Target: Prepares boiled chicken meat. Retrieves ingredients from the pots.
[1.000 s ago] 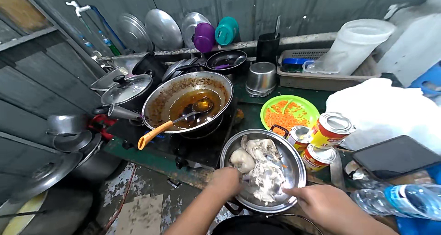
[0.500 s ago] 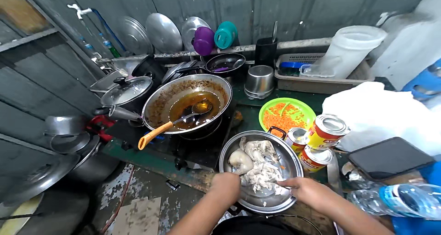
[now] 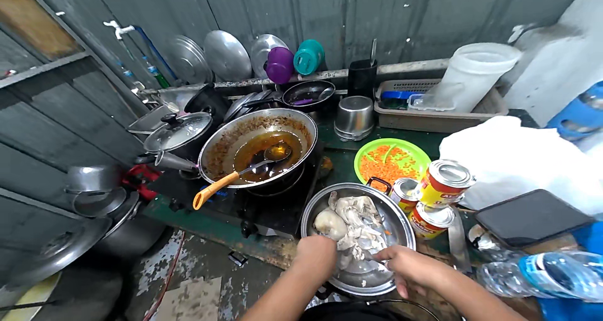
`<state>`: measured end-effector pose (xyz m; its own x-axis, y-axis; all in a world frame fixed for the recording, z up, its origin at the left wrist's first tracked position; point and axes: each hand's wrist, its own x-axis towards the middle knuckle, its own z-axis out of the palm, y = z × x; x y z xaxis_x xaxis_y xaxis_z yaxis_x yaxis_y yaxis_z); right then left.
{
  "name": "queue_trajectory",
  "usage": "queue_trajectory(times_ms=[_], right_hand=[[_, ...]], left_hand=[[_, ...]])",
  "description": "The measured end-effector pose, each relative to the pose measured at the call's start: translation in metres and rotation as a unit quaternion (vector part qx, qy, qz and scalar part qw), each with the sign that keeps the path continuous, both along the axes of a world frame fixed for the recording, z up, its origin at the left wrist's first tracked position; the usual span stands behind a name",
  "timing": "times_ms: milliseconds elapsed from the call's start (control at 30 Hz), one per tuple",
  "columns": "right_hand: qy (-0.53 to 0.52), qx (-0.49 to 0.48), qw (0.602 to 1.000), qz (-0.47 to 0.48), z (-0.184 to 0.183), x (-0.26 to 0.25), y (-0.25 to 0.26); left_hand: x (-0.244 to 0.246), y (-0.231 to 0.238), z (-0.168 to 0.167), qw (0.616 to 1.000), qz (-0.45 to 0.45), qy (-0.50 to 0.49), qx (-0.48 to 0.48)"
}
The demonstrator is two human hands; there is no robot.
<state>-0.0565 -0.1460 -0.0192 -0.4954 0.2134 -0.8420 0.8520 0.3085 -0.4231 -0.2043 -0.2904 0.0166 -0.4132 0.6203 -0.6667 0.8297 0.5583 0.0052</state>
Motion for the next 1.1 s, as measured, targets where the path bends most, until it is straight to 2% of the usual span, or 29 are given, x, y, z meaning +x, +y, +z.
queue_trajectory(times_ms=[200,400,567,667,867,1000,1100], right_hand=[[0.02,-0.03,0.999,-0.036,-0.004,0.002,0.008],[0.038,0.011,0.998,-0.045,0.018,0.033,0.022],[0.02,0.023,0.997,-0.074,-0.002,0.017,0.018],[0.031,0.03,0.998,-0.049,0.001,0.009,0.012],[0.015,0.038,0.999,-0.015,0.013,0.033,0.019],[0.045,0.052,0.998,-0.003,0.018,0.05,0.015],[0.063,0.126,0.988,0.056,0.023,0.05,0.016]], left_hand=[[0.008,0.01,-0.001,1.0,-0.017,0.019,-0.018],[0.006,0.013,0.001,1.0,-0.002,0.015,-0.009],[0.011,0.012,0.02,0.999,-0.022,-0.024,0.032],[0.018,0.02,0.008,1.0,-0.025,0.0,0.008],[0.009,0.018,0.0,1.0,0.003,0.006,0.018],[-0.007,0.01,0.025,0.999,0.014,-0.014,0.05],[-0.011,0.005,0.039,0.998,0.01,-0.024,0.062]])
